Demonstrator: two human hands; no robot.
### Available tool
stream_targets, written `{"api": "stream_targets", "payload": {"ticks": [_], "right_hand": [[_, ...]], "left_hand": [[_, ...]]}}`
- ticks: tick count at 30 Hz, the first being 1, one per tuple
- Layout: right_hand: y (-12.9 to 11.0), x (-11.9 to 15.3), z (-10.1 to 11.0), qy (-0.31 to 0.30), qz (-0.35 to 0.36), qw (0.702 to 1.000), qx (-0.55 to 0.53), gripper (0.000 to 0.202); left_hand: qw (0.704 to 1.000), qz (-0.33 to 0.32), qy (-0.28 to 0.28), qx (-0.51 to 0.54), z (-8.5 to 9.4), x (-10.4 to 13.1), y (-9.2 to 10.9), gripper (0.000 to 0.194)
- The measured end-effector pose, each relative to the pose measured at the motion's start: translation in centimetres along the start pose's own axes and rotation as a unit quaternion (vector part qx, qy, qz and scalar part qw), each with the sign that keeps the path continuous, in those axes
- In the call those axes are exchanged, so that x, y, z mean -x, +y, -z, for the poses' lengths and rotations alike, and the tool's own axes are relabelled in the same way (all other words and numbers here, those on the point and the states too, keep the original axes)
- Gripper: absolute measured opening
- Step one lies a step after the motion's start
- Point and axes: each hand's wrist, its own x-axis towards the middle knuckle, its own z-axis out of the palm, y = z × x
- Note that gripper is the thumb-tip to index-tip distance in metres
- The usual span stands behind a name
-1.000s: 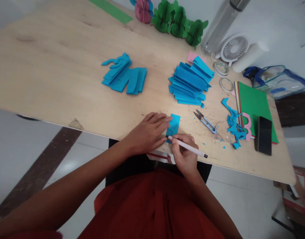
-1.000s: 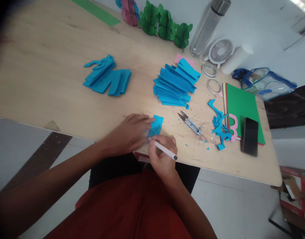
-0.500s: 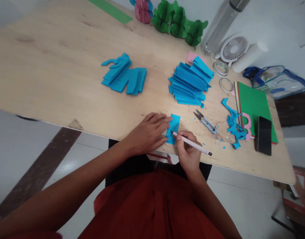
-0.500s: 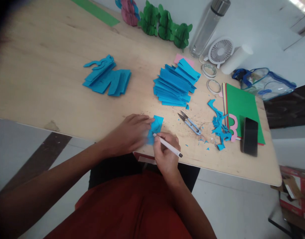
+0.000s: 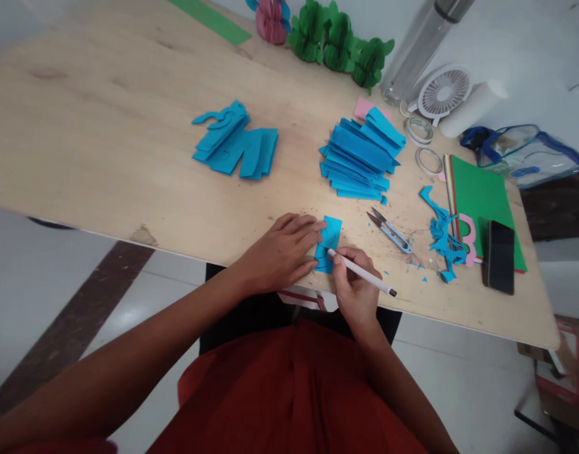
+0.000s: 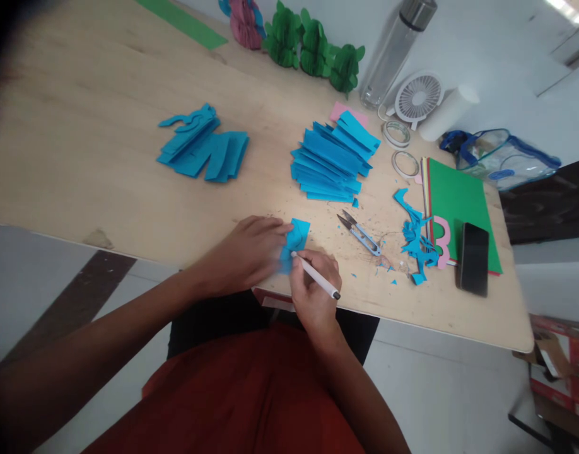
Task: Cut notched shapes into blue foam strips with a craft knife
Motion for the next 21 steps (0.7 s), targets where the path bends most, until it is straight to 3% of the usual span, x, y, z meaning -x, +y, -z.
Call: {"api": "stream_targets", "payload": {"ticks": [7,16,21], "right_hand": [[0.03,0.15,0.33,0.004,0.014,1.000,0.016,0.017],[0.08,-0.08,-0.09,0.009,0.049,0.999,0.016,0.016],[0.11,0.25,0.26,0.010,0.029,0.999,0.020,0.016]], "left_hand": [[1.000,0.001,-0.008,0.005,0.14,0.05,0.10,0.029],[1.000,0.001,0.002,0.004,-0.09,0.08,-0.06,0.038],[1.000,0.001,-0.002,0.003,-0.14,0.05,-0.08,0.036]]}}
